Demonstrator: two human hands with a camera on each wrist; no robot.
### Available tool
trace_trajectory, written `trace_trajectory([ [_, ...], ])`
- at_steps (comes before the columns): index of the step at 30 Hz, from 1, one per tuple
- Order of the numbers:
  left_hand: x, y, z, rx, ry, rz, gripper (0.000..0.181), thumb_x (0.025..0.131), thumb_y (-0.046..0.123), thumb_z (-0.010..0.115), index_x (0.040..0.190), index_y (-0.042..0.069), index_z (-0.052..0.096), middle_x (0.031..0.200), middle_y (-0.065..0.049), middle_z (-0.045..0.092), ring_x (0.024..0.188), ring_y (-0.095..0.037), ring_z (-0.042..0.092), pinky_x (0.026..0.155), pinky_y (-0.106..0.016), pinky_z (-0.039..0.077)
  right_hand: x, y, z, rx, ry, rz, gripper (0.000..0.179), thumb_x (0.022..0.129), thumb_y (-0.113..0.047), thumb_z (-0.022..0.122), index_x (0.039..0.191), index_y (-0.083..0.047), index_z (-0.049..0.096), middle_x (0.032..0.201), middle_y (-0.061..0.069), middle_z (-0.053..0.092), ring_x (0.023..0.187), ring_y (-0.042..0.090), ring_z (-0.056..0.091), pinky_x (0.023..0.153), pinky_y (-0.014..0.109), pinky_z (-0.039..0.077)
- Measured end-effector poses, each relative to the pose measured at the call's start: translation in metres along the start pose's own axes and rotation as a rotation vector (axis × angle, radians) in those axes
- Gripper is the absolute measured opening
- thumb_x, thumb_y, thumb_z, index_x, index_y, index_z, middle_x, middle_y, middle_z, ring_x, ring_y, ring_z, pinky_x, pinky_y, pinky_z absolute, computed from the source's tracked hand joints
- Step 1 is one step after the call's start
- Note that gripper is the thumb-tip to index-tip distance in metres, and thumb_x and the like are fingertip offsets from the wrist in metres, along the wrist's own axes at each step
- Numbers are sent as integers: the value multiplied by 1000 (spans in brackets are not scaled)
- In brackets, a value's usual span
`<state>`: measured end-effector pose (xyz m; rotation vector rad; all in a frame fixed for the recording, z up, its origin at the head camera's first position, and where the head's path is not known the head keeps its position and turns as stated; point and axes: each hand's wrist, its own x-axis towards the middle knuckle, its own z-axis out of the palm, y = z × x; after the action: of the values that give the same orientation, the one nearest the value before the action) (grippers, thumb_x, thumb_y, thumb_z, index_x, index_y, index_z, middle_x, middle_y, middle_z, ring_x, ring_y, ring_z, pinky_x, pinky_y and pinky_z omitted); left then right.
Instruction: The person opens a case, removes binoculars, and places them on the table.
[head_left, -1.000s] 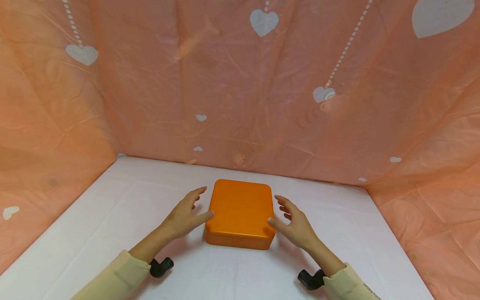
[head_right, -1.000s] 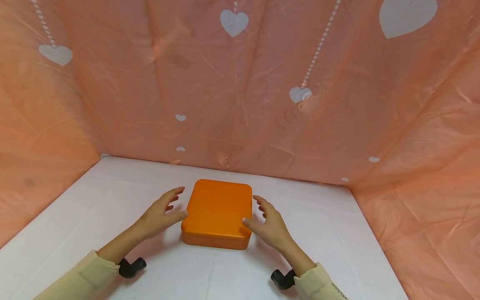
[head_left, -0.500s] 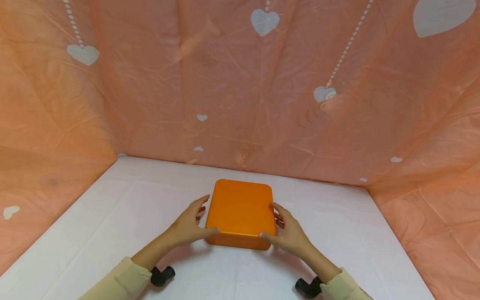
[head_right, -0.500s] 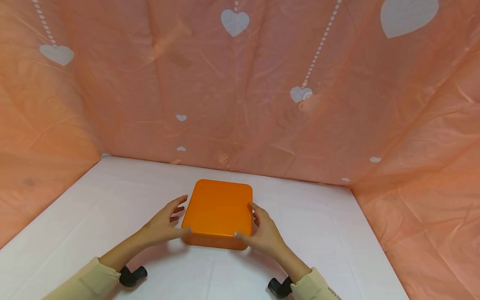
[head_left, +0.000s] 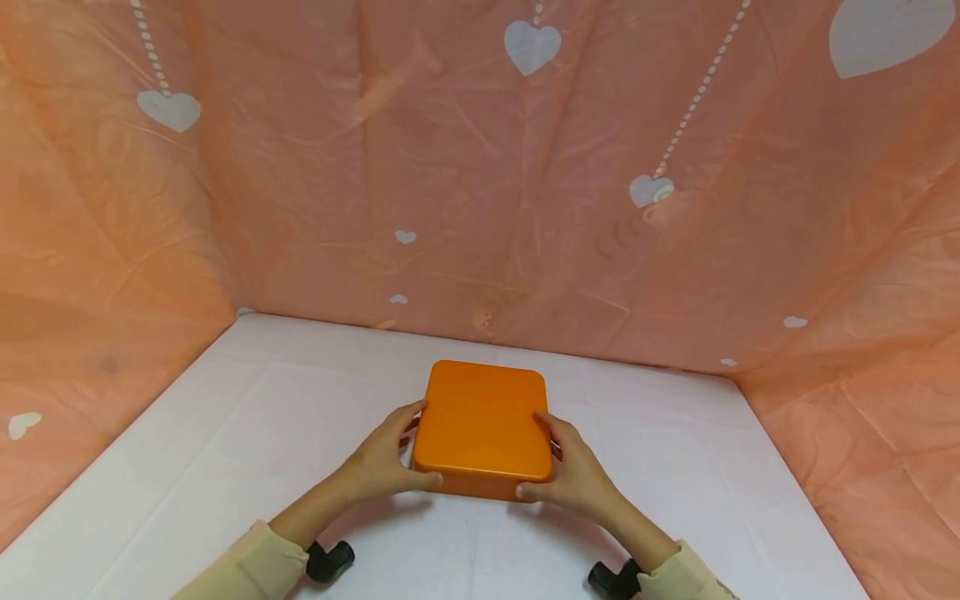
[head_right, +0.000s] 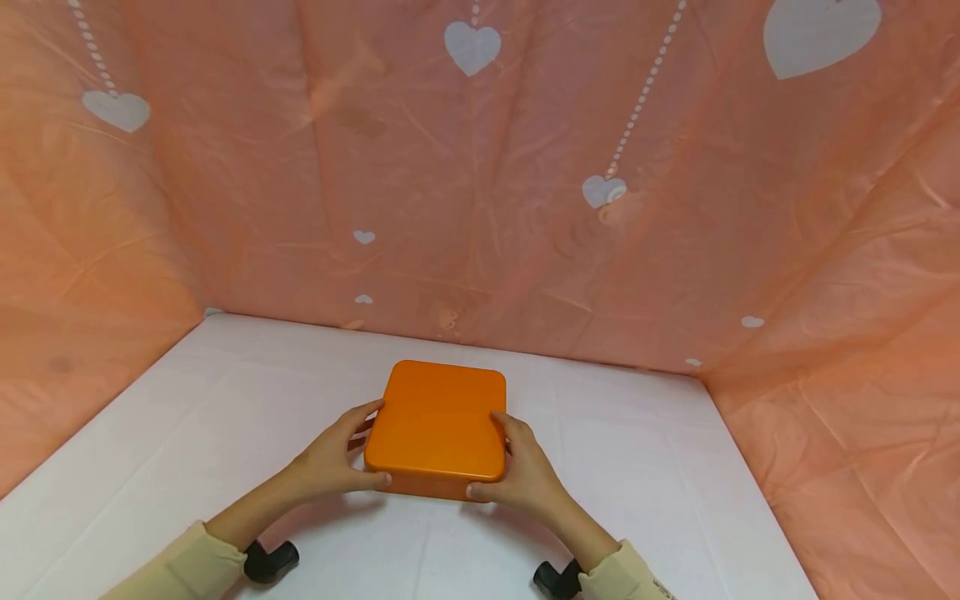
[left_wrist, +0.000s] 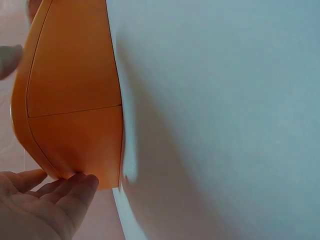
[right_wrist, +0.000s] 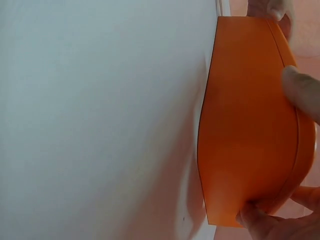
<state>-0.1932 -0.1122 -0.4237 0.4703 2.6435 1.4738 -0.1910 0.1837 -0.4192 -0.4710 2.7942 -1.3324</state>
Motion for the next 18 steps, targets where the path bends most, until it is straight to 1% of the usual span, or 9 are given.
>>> trace_trajectory([
  [8,1,0,2,-14,6,-8,102,66,20,88,149,3,31,152,-18,35,135,-37,44,107,-50,42,0,0,0,-28,3,-14,100,58,-19,93,144,-7,42,146,14,43,133,29,45,106,42,44],
  [11,1,0,2,-1,4,7,102,66,20,88,148,2,31,151,-18,36,134,-36,44,108,-49,41,0,-1,-1,-42,10,-16,99,58,-19,93,143,-6,43,145,14,44,133,30,46,104,41,45],
  [14,1,0,1,8,3,7,102,66,19,88,149,2,31,151,-17,37,134,-36,45,109,-48,40,0,-2,-1,-47,14,-14,99,57,-18,93,143,-5,44,144,15,45,132,30,47,103,41,46],
  [18,1,0,2,-1,0,-14,103,66,17,88,150,4,29,152,-17,36,134,-36,46,108,-46,42,1,-4,-1,-52,18,-11,99,57,-17,93,142,-4,45,143,15,46,130,30,49,102,41,47],
])
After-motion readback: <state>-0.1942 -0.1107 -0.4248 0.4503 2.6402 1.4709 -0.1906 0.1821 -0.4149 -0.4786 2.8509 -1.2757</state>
